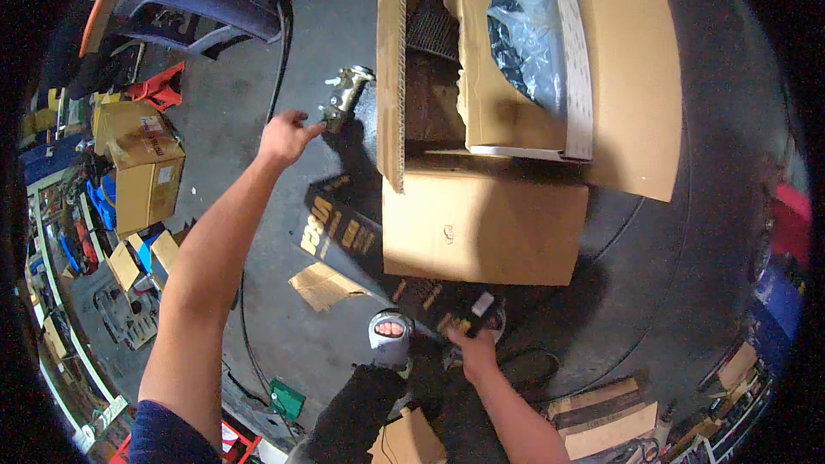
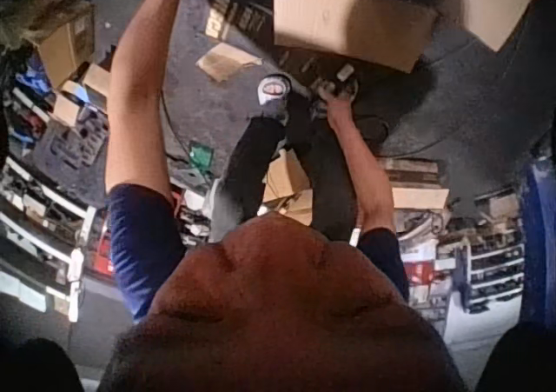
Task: The person walks through a cluttered auto repair shop, picks up various car parts and tools from cardboard boxes on the floor, and places them into other boxes or on the floor. The person handles items such as a shock absorber, a metal bracket, and a plastic cover, moving them between locations within the shop.
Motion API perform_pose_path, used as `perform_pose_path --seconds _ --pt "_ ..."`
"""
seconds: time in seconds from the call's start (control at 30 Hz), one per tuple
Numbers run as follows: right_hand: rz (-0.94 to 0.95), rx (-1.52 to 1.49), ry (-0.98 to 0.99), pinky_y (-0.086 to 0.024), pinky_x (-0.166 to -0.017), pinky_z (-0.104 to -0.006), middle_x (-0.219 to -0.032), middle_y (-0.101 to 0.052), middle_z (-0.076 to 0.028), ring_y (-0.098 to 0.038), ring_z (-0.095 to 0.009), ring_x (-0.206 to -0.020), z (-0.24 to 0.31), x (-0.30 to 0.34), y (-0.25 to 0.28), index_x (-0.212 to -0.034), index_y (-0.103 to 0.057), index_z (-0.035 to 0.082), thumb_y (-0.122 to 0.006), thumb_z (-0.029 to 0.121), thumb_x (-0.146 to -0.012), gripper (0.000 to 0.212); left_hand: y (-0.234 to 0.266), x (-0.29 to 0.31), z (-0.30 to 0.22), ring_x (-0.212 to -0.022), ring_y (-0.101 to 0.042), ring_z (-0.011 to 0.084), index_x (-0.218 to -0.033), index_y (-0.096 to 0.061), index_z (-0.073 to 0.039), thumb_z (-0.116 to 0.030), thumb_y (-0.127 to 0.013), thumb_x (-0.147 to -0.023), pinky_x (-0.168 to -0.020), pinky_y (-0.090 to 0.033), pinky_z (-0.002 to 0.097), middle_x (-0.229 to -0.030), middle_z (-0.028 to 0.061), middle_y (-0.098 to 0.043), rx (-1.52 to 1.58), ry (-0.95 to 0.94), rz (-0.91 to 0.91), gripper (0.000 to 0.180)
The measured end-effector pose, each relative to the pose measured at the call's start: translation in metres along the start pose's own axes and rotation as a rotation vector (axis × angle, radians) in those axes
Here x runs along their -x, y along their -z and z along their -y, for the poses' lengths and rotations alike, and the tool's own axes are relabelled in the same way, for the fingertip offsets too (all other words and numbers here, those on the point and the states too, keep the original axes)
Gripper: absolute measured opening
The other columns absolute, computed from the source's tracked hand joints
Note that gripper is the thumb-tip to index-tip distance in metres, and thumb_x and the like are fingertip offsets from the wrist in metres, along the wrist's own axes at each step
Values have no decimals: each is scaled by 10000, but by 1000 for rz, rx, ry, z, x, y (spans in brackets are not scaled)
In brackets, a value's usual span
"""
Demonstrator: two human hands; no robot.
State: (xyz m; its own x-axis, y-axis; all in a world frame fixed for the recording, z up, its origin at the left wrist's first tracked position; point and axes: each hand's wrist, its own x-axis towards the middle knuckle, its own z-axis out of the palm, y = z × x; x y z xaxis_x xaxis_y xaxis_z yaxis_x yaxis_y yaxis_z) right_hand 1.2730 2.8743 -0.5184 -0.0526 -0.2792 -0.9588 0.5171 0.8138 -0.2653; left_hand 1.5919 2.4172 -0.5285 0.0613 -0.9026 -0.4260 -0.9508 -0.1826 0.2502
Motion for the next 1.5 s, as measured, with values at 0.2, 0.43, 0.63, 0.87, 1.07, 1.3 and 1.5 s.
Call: perform_pose_path --seconds 0.2,0.43,0.63,0.87,1.07,1.3,1.5 --pt "-69 184 -101 -559 -840 -384 -1083 -731 -95 -691 -206 -920 -6 71 63 -1197 -664 -29 -857 84 -818 440 -36 -51 -40 -1263 -628 334 -1322 -671 -62 -440 -830 -787 -1058 -509 438 -1350 192 -666 -327 29 158 673" --pt "-72 389 -97 -559 -908 -355 -1092 -754 -71 -698 -182 -955 45 147 68 -1191 -703 -11 -834 78 -828 396 -56 -26 -47 -1207 -632 332 -1226 -717 -101 -388 -833 -751 -1028 -533 445 -1288 158 -645 -403 -44 48 568" --pt "-73 245 -2 -543 -908 -371 -1078 -772 -97 -708 -194 -982 44 218 59 -1176 -709 -7 -821 179 -862 381 -31 63 -38 -1047 -713 380 -998 -761 -28 -290 -811 -695 -925 -579 452 -1096 205 -738 -406 70 190 403" --pt "-243 731 408 -522 -820 -476 -925 -685 -180 -648 -431 -909 83 337 57 -962 -667 7 -776 203 -826 262 83 249 -6 -982 -732 372 -993 -770 -29 -327 -893 -644 -889 -582 472 -1033 199 -753 -491 145 431 475" --pt "-461 1004 881 -494 -775 -457 -868 -580 -93 -591 -330 -898 127 483 61 -826 -598 91 -748 76 -700 197 224 394 -27 -907 -736 403 -854 -755 7 -326 -870 -614 -834 -591 478 -951 231 -748 -514 -35 339 426" --pt "-811 830 1025 -505 -821 -465 -923 -605 -103 -599 -344 -950 129 637 89 -904 -615 76 -754 79 -700 247 364 473 -75 -846 -753 342 -792 -762 -17 -336 -803 -634 -806 -598 451 -875 187 -771 -529 -166 317 358" --pt "-1157 473 938 -505 -821 -499 -961 -625 -171 -599 -395 -944 63 752 122 -983 -642 27 -770 118 -779 258 441 495 -125 -879 -756 332 -912 -775 18 -376 -847 -623 -825 -596 422 -936 176 -779 -551 -259 352 494"
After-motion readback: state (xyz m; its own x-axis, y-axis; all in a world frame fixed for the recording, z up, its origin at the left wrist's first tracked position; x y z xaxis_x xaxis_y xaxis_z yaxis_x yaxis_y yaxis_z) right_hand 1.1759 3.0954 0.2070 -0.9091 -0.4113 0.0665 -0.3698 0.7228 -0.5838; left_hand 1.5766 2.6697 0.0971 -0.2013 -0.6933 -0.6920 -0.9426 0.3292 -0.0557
